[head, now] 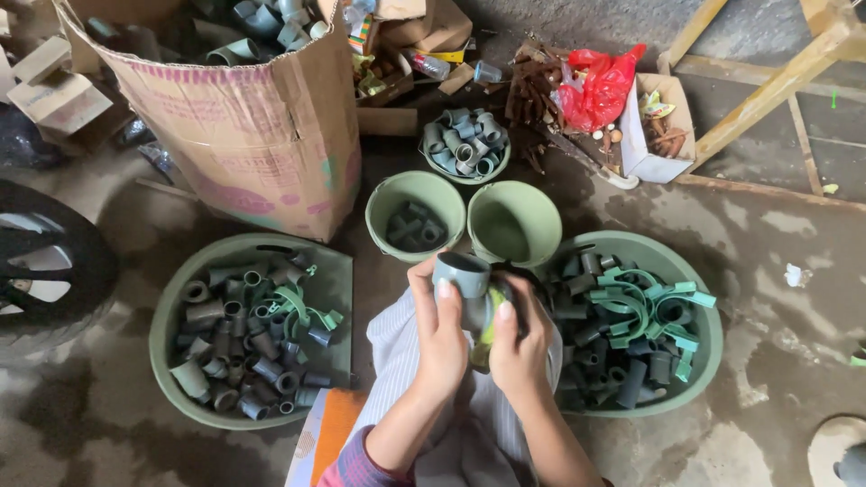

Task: The person sits on the floor and wipes small gray plastic pipe fittings with a green cloth. They pick up each fitting from a nearby basin, wipe it thoroughly, and place it into a bucket. The process is repeated for several fittings throughout the clip.

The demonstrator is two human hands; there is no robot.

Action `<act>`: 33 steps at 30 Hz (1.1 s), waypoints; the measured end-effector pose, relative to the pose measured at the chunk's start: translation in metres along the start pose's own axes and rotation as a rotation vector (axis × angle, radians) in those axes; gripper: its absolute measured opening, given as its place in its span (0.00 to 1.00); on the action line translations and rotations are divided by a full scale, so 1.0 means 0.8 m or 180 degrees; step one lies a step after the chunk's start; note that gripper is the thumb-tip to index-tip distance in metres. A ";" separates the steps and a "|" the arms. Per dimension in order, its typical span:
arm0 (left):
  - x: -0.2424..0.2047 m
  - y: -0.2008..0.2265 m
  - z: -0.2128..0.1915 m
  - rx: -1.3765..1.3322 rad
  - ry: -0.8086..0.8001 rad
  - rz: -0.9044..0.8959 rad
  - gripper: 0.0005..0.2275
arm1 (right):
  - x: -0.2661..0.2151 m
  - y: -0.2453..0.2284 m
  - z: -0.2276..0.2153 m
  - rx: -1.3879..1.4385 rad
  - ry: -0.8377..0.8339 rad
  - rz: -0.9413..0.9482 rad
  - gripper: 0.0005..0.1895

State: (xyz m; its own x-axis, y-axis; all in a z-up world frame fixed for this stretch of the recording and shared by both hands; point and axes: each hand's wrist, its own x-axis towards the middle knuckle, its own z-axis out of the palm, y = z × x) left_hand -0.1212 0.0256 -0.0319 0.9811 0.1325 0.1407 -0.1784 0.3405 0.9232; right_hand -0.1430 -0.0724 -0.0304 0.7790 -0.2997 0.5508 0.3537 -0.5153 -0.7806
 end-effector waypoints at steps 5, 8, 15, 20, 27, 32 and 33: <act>0.008 0.003 0.004 0.0017 -0.0245 0.0159 0.16 | 0.018 -0.012 0.002 0.0312 -0.0513 0.1699 0.31; 0.010 -0.008 0.002 -0.0050 -0.0369 0.0222 0.16 | 0.034 -0.027 -0.013 -0.0226 -0.0926 0.2753 0.39; 0.009 -0.025 -0.001 0.0046 -0.0143 0.0210 0.14 | 0.020 -0.030 -0.012 -0.0211 -0.0750 0.1535 0.34; 0.022 0.045 0.031 -0.0395 0.0542 -0.1117 0.14 | -0.007 0.022 0.002 -0.0511 -0.0639 -0.0116 0.33; 0.016 0.013 0.019 -0.0777 0.0702 -0.1400 0.14 | -0.005 0.043 0.003 -0.0449 -0.0279 -0.0916 0.32; 0.018 0.004 0.009 -0.0075 -0.0076 -0.0054 0.12 | 0.013 0.000 -0.002 -0.0112 -0.0448 0.0422 0.25; 0.022 0.001 0.007 -0.0026 -0.0371 0.0289 0.14 | 0.024 -0.017 -0.003 -0.0102 -0.0487 0.0752 0.22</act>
State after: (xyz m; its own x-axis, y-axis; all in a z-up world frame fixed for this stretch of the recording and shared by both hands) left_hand -0.1035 0.0234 -0.0268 0.9629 0.0541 0.2645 -0.2668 0.3396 0.9019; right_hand -0.1344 -0.0732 -0.0087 0.9078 -0.2912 0.3020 0.1385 -0.4714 -0.8710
